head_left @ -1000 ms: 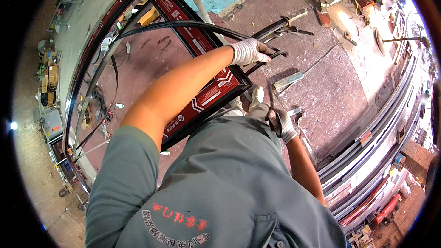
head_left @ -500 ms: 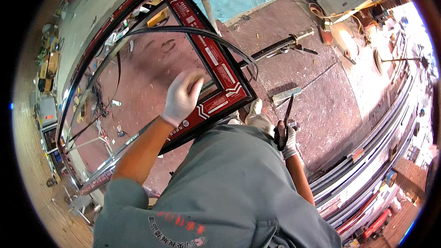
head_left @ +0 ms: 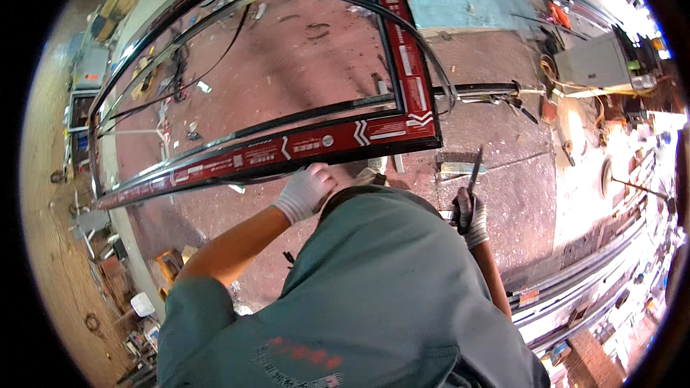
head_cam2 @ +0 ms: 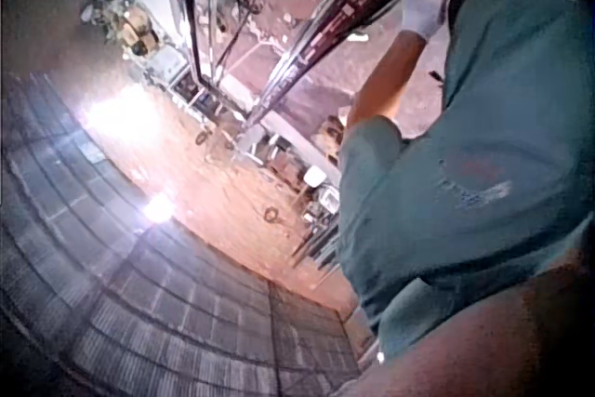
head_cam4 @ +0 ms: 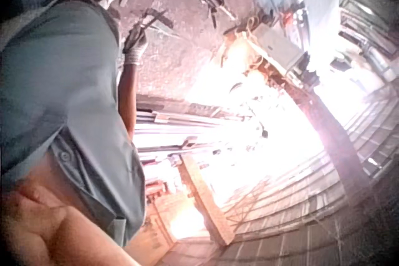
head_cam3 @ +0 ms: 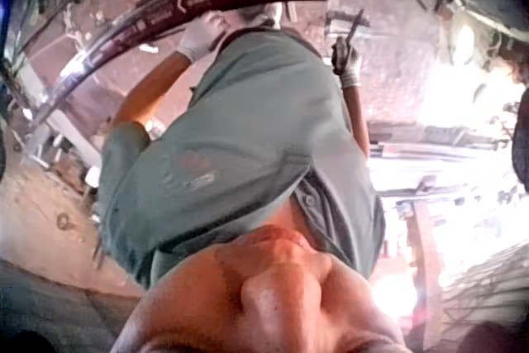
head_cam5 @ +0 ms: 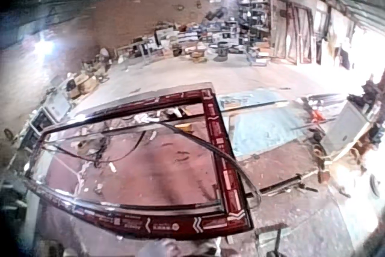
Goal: The person installs a black rubber weather stripping onto a red-framed window or door. They use shears to cut the strip to length, press it into the frame's groove, and trim excess material at the corners.
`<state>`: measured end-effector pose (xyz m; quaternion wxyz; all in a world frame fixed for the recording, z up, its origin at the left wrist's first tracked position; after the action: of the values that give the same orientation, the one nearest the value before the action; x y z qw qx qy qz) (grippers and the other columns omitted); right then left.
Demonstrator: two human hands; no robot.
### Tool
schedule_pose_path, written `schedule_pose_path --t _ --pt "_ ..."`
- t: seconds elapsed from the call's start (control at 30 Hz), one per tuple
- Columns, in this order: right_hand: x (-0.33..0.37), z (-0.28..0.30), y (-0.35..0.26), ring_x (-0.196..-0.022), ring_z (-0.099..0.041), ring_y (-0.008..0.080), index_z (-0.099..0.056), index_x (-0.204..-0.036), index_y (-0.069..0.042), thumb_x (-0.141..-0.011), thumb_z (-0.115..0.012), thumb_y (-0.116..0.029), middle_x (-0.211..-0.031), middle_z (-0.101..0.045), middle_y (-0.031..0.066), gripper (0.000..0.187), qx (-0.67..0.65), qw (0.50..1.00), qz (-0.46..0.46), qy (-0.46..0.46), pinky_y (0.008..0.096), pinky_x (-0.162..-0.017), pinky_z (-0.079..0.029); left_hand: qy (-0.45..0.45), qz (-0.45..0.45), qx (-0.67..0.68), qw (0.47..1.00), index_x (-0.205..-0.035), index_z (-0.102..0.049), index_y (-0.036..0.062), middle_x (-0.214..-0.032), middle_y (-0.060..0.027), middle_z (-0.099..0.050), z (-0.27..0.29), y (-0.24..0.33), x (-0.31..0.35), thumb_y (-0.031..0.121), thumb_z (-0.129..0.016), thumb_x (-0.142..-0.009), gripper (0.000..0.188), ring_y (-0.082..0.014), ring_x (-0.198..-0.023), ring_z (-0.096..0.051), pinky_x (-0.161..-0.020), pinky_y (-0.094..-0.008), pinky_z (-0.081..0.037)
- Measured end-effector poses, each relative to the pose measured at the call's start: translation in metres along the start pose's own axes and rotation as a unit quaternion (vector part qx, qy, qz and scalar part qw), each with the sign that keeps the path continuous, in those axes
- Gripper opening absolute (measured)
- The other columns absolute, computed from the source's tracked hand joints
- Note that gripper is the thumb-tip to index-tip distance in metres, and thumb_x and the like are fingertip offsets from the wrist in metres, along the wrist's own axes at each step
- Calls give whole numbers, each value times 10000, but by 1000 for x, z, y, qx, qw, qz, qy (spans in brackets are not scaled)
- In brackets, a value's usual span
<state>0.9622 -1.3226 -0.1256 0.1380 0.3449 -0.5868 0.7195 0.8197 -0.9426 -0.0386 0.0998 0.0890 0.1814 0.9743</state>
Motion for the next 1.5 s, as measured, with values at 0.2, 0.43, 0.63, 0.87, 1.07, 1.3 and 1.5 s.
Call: schedule_pose_path --t 0.2,0.43,0.63,0.87,1.07,1.3,1.5 --pt "30 44 5 -516 -452 59 -573 -829 -124 -1029 -581 -426 -667 -503 -44 363 45 995 86 23 245 -428 -320 -63 190 9 980 -909 -723 39 -1000 -141 -690 17 -36 48 216 -657 -896 190 -344 -1060 -610 -870 -460 -528" --pt "65 112 113 -461 -383 85 -531 -666 -111 -981 -571 -581 -523 -399 -49 567 119 983 -2 137 297 -447 -295 331 638 79 691 -1128 -655 6 -1048 -71 -679 -38 -122 229 327 -746 -892 408 -232 -946 -611 -851 -386 -502" --pt "54 150 208 -503 -441 125 -649 -811 -41 -997 -545 -555 -575 -504 -9 556 83 990 -62 100 326 -487 -351 627 456 495 391 -1104 -704 113 -949 22 -685 -115 -204 214 391 -751 -905 345 -125 -831 -592 -754 -298 -470" --pt "67 82 52 -438 -497 128 -552 -716 -94 -969 -645 -444 -556 -506 6 442 107 993 -7 49 317 -419 -393 455 392 698 391 -1133 -661 54 -1062 -93 -730 -128 -74 100 289 -710 -975 288 -220 -949 -701 -803 -347 -571" --pt "64 45 13 -439 -499 135 -538 -758 -106 -936 -732 -244 -568 -509 6 297 52 998 37 19 307 -405 -413 294 372 815 334 -1156 -623 27 -1088 -130 -710 -117 66 -8 229 -693 -989 271 -270 -984 -699 -865 -408 -605" --pt "66 7 -4 -471 -530 126 -571 -774 -92 -912 -773 -229 -581 -561 15 281 -66 996 51 -9 301 -433 -425 214 314 864 330 -1185 -632 39 -1076 -110 -714 -84 126 -42 260 -643 -1022 276 -249 -988 -700 -893 -388 -598" --pt "62 -36 -29 -571 -566 98 -652 -824 -47 -883 -817 -159 -683 -643 9 208 -72 989 114 -52 291 -509 -446 202 328 854 350 -1131 -665 59 -1004 -104 -715 -50 136 -29 226 -651 -1016 203 -235 -916 -714 -847 -361 -609"
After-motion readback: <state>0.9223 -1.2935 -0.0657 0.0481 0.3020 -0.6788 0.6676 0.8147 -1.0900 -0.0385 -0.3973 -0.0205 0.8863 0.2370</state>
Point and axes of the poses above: each hand's wrist, its own x-axis away from the middle knuckle, its own z-axis out of the back of the hand, y = z × x, the point moved 7 cm from there along -x, towards the middle knuckle
